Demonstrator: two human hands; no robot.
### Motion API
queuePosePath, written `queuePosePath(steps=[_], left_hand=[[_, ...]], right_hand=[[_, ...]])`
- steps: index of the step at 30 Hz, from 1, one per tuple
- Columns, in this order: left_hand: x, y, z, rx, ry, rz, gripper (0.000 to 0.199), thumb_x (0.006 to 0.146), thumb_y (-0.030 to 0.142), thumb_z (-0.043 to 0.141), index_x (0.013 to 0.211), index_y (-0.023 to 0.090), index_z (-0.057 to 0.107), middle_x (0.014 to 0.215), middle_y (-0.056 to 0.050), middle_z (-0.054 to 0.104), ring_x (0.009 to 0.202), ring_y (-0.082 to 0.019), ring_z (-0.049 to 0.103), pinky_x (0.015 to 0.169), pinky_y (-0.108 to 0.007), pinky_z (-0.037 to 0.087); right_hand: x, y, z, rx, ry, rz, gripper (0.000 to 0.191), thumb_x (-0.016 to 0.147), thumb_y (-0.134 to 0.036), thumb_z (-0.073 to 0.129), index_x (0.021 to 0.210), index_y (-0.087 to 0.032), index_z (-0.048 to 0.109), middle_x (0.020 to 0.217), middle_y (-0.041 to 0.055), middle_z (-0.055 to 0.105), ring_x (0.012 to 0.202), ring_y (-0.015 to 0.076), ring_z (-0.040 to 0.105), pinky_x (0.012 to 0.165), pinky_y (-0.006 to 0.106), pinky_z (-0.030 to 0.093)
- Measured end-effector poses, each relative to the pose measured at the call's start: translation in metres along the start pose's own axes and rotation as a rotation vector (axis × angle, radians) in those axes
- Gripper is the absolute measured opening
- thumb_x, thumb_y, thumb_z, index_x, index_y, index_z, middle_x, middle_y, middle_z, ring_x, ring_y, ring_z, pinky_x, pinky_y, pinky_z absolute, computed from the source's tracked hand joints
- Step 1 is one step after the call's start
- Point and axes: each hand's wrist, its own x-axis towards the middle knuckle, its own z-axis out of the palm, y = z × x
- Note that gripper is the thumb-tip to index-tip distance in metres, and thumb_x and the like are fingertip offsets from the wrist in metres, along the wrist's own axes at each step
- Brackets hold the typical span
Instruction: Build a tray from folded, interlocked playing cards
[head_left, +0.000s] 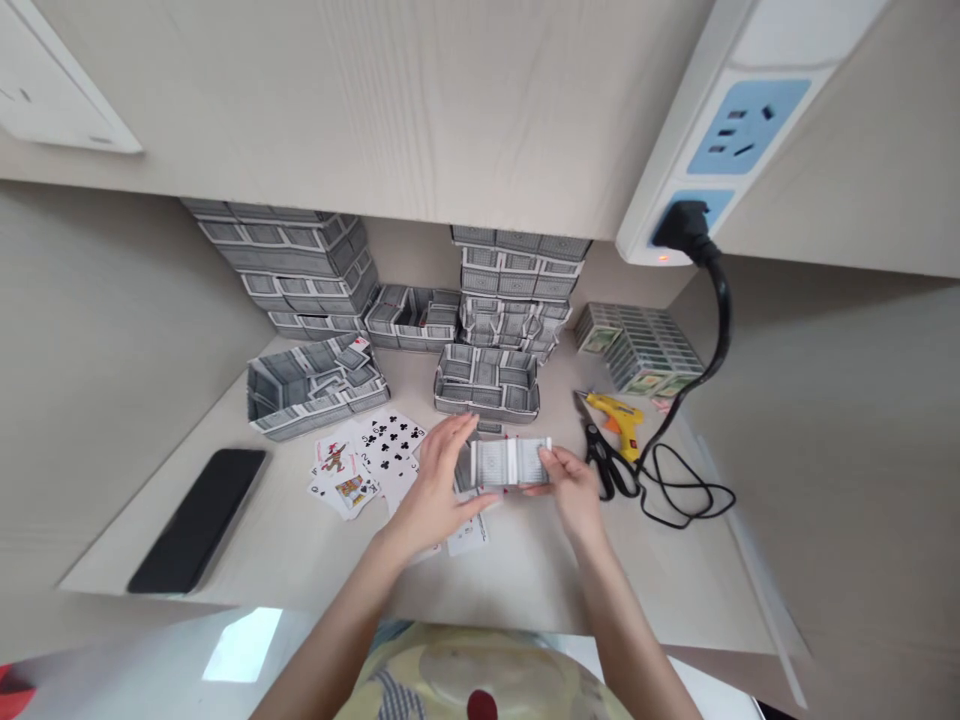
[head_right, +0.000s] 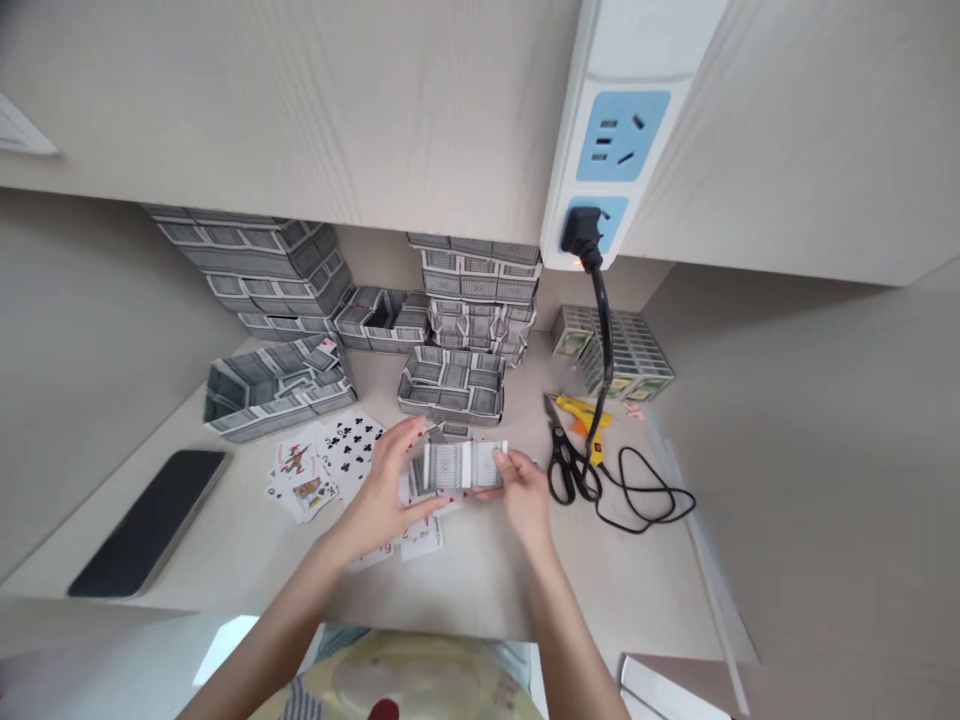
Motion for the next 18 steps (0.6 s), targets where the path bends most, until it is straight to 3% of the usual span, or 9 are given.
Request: queuePosePath(steps=[5,9,13,18], left_hand=[[-0.002,-0.028,0.011,0.126,-0.104,-0.064,0.068,0.065,0.026,0.068,0.126,0.024,0.035,0.121,-0.008,0.047,0.116,-0.026,0.039,0.098,-0.047,0.029],[-0.003,-0.032,0.02,0.197,-0.117,-0.07,0.058,0.069,0.023,0.064,0.122,0.022,0.04,0.118,-0.008,0.051,0.111,-0.025,0.043,0.095,-0.045,0.032],[0.0,-0.039,0.015,0.298,0.028,-0.114,0.049,0.076,0.023,0.055,0.123,0.021,0.04,0.119,-0.009,0.05,0.112,-0.026,0.042,0.095,-0.044,0.033],[0.0,-0.08,-0.002,0.416,0.207,-0.281,0.049,0.077,0.036,0.052,0.121,0.014,0.042,0.123,-0.017,0.047,0.118,-0.031,0.039,0.096,-0.048,0.032]], right_hand=[[0.006,0.005,-0.03,0.039,0.192,0.003,0.042,0.059,-0.052,0.067,0.076,-0.014,0.061,0.056,0.0,0.061,0.039,0.0139,0.056,0.035,0.024,0.042],[0.002,0.008,-0.037,0.073,0.235,0.008,0.043,0.058,-0.052,0.067,0.077,-0.014,0.06,0.057,-0.0008,0.059,0.036,0.0103,0.052,0.035,0.022,0.04],[-0.002,0.012,-0.039,0.039,0.203,0.021,0.043,0.061,-0.053,0.065,0.079,-0.014,0.061,0.061,0.0006,0.061,0.038,0.0101,0.051,0.037,0.023,0.042],[-0.001,0.019,-0.039,0.027,0.164,0.045,0.041,0.06,-0.053,0.066,0.075,-0.015,0.062,0.059,0.0014,0.061,0.038,0.0119,0.051,0.037,0.025,0.04]])
